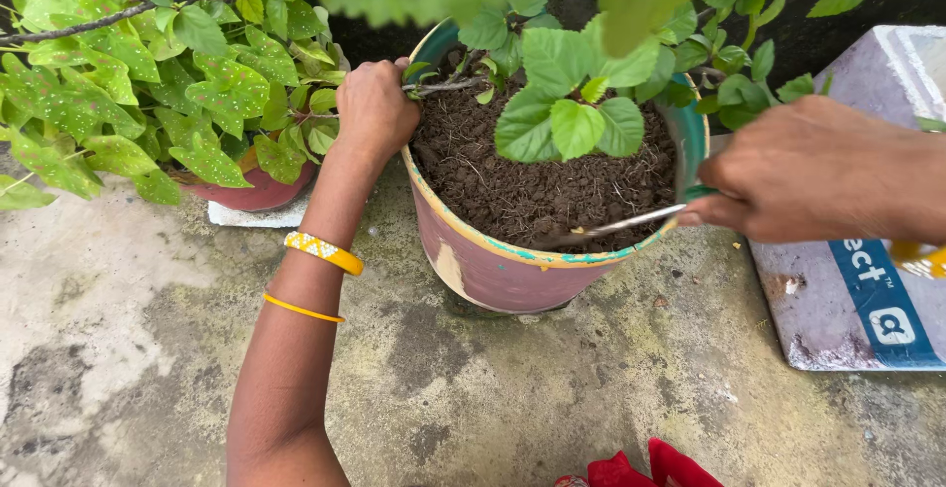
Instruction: The person loosens the soil in a potted plant by hand and using a tool, while holding the branches of the plant.
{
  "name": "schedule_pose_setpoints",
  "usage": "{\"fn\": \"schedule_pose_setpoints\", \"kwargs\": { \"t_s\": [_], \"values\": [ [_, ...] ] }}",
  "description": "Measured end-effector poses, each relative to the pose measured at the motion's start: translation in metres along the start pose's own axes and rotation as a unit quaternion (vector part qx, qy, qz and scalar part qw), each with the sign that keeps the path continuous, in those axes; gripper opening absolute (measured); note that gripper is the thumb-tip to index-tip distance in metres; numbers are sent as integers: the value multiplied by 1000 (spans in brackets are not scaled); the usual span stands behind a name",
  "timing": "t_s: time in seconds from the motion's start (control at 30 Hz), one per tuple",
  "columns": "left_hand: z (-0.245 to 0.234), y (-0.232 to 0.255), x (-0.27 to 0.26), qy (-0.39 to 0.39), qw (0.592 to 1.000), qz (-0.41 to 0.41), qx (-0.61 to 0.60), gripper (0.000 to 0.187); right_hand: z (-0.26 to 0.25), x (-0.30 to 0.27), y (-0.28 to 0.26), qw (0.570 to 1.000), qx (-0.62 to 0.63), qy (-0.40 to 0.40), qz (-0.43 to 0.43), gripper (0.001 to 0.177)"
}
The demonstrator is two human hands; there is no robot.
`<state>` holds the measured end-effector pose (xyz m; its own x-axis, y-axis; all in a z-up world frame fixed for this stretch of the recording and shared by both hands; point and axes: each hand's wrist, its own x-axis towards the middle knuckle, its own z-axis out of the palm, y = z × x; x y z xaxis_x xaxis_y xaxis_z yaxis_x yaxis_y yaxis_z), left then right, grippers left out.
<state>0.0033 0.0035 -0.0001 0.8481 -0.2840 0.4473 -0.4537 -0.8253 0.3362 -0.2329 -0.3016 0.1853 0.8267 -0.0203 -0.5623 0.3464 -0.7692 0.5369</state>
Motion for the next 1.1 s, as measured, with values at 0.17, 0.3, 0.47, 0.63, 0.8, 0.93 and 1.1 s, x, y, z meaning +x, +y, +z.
{"fn": "schedule_pose_setpoints", "kwargs": {
  "t_s": [0.17, 0.3, 0.47, 0.63, 0.8, 0.93, 1.1],
  "values": [
    [-1, 0, 1, 10, 1000, -6, -9, 44, 4, 20, 2, 998, -27, 64, -11, 63],
    [-1, 3, 0, 12, 1000, -1, -7, 47, -4, 41, 26, 951, -49, 306, -21, 52],
    [-3, -2, 3, 16, 1000, -6, -3, 48, -12, 27, 21, 962, -31, 270, 18, 57],
    [2, 0, 1, 4, 1000, -19, -5, 43, -10, 6, 16, 978, -36, 202, 32, 64],
    [2, -1, 1, 12, 1000, -3, -4, 42, -11, 6, -7, 998, 48, 40, -19, 58],
    [7, -1, 1, 10, 1000, -8, -1, 39, 15, 42, -46, 971, 87, 182, -128, 53],
    [4, 0, 2, 9, 1000, -11, -4, 46, 67, 80, -23, 925, 147, 332, -116, 53]
  ]
}}
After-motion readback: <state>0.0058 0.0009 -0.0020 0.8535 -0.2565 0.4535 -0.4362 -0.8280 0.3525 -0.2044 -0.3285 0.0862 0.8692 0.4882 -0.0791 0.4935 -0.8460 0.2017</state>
